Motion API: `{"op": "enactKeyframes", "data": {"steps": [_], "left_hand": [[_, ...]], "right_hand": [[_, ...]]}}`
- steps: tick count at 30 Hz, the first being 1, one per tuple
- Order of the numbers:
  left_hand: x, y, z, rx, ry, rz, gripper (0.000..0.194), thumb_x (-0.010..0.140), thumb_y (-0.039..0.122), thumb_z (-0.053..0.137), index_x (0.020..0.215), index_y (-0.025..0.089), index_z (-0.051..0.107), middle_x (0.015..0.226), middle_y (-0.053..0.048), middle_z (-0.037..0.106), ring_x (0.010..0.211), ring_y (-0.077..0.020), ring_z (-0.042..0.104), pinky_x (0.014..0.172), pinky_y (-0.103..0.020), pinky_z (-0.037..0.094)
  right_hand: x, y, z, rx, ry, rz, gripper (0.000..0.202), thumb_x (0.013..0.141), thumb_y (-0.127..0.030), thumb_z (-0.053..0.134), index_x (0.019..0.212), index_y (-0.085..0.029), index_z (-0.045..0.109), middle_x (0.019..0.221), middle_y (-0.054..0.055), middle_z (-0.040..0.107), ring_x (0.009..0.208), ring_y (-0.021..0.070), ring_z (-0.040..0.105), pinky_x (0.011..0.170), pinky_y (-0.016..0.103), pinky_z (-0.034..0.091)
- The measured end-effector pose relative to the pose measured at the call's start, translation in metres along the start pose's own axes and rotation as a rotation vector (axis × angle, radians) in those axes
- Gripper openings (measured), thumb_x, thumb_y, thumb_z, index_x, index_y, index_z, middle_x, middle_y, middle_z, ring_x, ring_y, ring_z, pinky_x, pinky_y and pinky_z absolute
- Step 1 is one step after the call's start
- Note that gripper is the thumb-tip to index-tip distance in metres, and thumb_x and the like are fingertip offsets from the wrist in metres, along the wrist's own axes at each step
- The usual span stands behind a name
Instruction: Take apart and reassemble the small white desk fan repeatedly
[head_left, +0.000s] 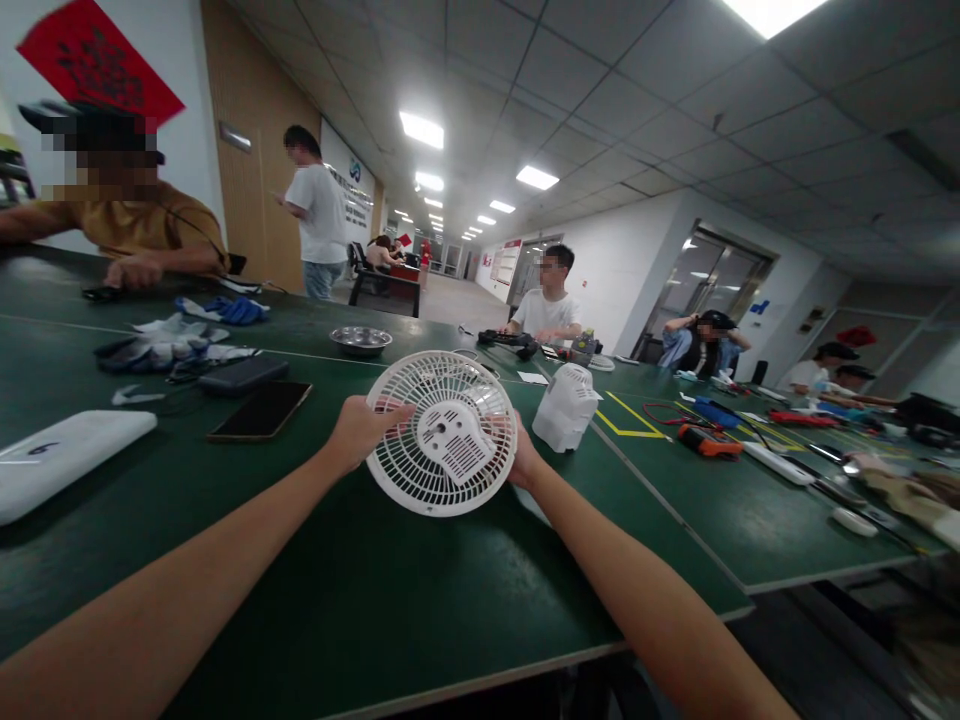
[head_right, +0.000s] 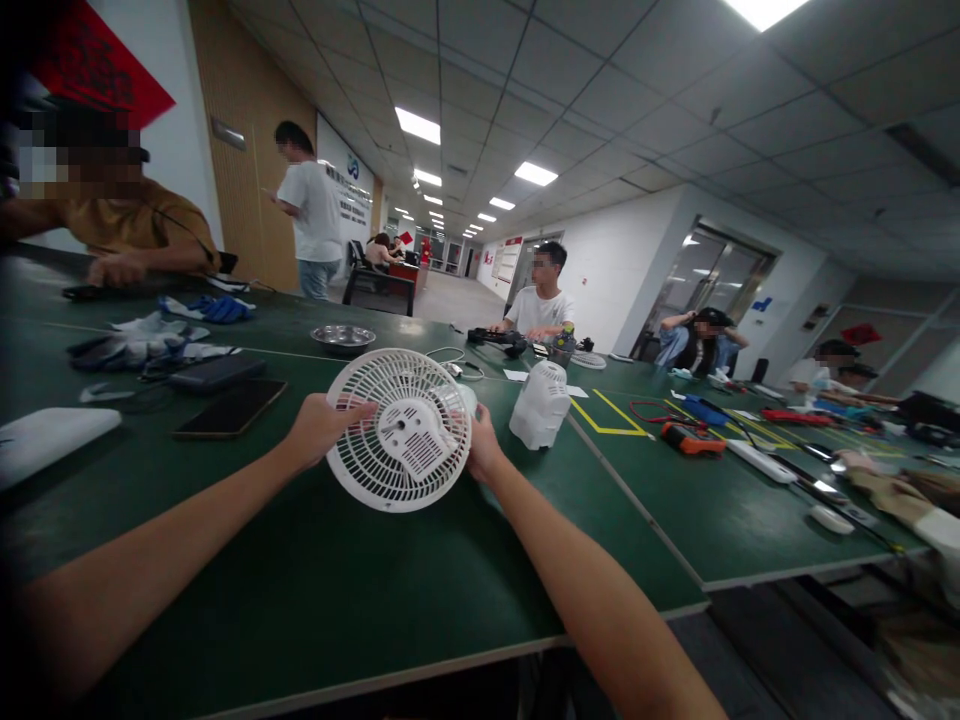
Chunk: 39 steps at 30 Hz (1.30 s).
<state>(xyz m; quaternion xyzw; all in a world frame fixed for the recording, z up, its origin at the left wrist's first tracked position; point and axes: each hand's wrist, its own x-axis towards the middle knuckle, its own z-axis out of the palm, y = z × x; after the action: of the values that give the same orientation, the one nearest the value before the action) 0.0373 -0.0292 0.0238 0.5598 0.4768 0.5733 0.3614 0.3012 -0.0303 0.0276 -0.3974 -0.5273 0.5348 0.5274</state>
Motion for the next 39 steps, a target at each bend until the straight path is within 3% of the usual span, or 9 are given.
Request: {"op": "enactKeyframes", "data": {"steps": [2,6,12,15,18,20,24,29,39], "left_hand": [[-0.001,0.0,0.0,0.007,-0.011,-0.002,0.034,0.065,0.037,0.08,0.082,0.009,0.073,0.071,-0.009,0.074,0.063,-0.0225,0.07,0.059,-0.035,0.058],[0.001,-0.001,-0.001,0.011,-0.005,-0.05,0.035,0.063,0.038,0.081,0.082,0.01,0.073,0.072,-0.01,0.074,0.064,-0.024,0.07,0.059,-0.036,0.058],[0.005,-0.003,-0.011,0.06,0.085,-0.159,0.032,0.06,0.037,0.083,0.077,0.011,0.073,0.069,-0.01,0.074,0.064,-0.0258,0.07,0.057,-0.035,0.056],[0.006,-0.003,-0.019,0.062,0.087,-0.192,0.032,0.061,0.037,0.083,0.077,0.011,0.072,0.071,-0.011,0.074,0.065,-0.0257,0.07,0.058,-0.035,0.056],[0.009,-0.006,-0.025,0.053,0.075,-0.214,0.034,0.062,0.037,0.082,0.081,0.011,0.072,0.074,-0.011,0.075,0.067,-0.0252,0.071,0.061,-0.035,0.057],[0.011,-0.01,-0.028,0.059,0.055,-0.222,0.035,0.063,0.038,0.082,0.082,0.011,0.072,0.076,-0.011,0.075,0.068,-0.025,0.071,0.063,-0.035,0.057],[0.018,-0.023,-0.033,0.05,0.007,-0.257,0.04,0.062,0.042,0.082,0.085,0.011,0.072,0.079,-0.012,0.075,0.07,-0.0254,0.072,0.065,-0.036,0.058],[0.024,-0.03,-0.037,0.04,-0.025,-0.308,0.043,0.061,0.046,0.081,0.086,0.012,0.072,0.08,-0.013,0.076,0.072,-0.0277,0.072,0.064,-0.037,0.057],[0.018,-0.024,-0.038,0.071,-0.048,-0.287,0.043,0.065,0.049,0.079,0.087,0.013,0.071,0.08,-0.012,0.076,0.073,-0.0264,0.072,0.067,-0.036,0.058]], "right_hand": [[0.005,-0.004,-0.019,-0.331,0.198,-0.139,0.067,0.073,-0.039,0.068,0.131,-0.029,0.036,0.104,0.003,0.063,0.094,0.0244,0.063,0.091,0.046,0.049],[0.01,-0.011,-0.053,-0.931,0.359,-0.322,0.073,0.065,-0.037,0.074,0.132,-0.028,0.045,0.111,0.008,0.056,0.105,0.0293,0.056,0.101,0.05,0.038],[0.015,-0.005,-0.065,-1.188,0.385,-0.244,0.07,0.065,-0.027,0.073,0.131,-0.027,0.049,0.112,0.011,0.05,0.103,0.0293,0.056,0.097,0.045,0.04],[0.017,-0.011,-0.065,-1.313,0.412,-0.319,0.055,0.07,-0.025,0.068,0.123,-0.022,0.056,0.115,0.013,0.048,0.108,0.0299,0.051,0.099,0.043,0.038],[0.016,-0.026,-0.071,-1.32,0.52,-0.5,0.043,0.075,-0.028,0.061,0.117,-0.019,0.058,0.121,0.014,0.045,0.115,0.029,0.045,0.104,0.042,0.034],[0.016,-0.036,-0.08,-1.296,0.702,-0.575,0.048,0.075,-0.03,0.06,0.121,-0.019,0.055,0.128,0.014,0.042,0.121,0.0301,0.041,0.106,0.044,0.031],[0.02,-0.037,-0.108,-1.19,1.005,-0.455,0.068,0.07,-0.033,0.063,0.133,-0.02,0.042,0.132,0.016,0.043,0.125,0.0336,0.041,0.104,0.046,0.032],[0.03,-0.015,-0.136,-0.969,0.838,-0.15,0.089,0.064,-0.048,0.07,0.137,-0.019,0.028,0.121,0.014,0.059,0.108,0.0313,0.059,0.092,0.04,0.045],[0.038,-0.004,-0.147,-0.995,0.859,-0.052,0.094,0.054,-0.051,0.077,0.131,-0.02,0.033,0.12,0.017,0.062,0.111,0.0368,0.06,0.091,0.045,0.046]]}}
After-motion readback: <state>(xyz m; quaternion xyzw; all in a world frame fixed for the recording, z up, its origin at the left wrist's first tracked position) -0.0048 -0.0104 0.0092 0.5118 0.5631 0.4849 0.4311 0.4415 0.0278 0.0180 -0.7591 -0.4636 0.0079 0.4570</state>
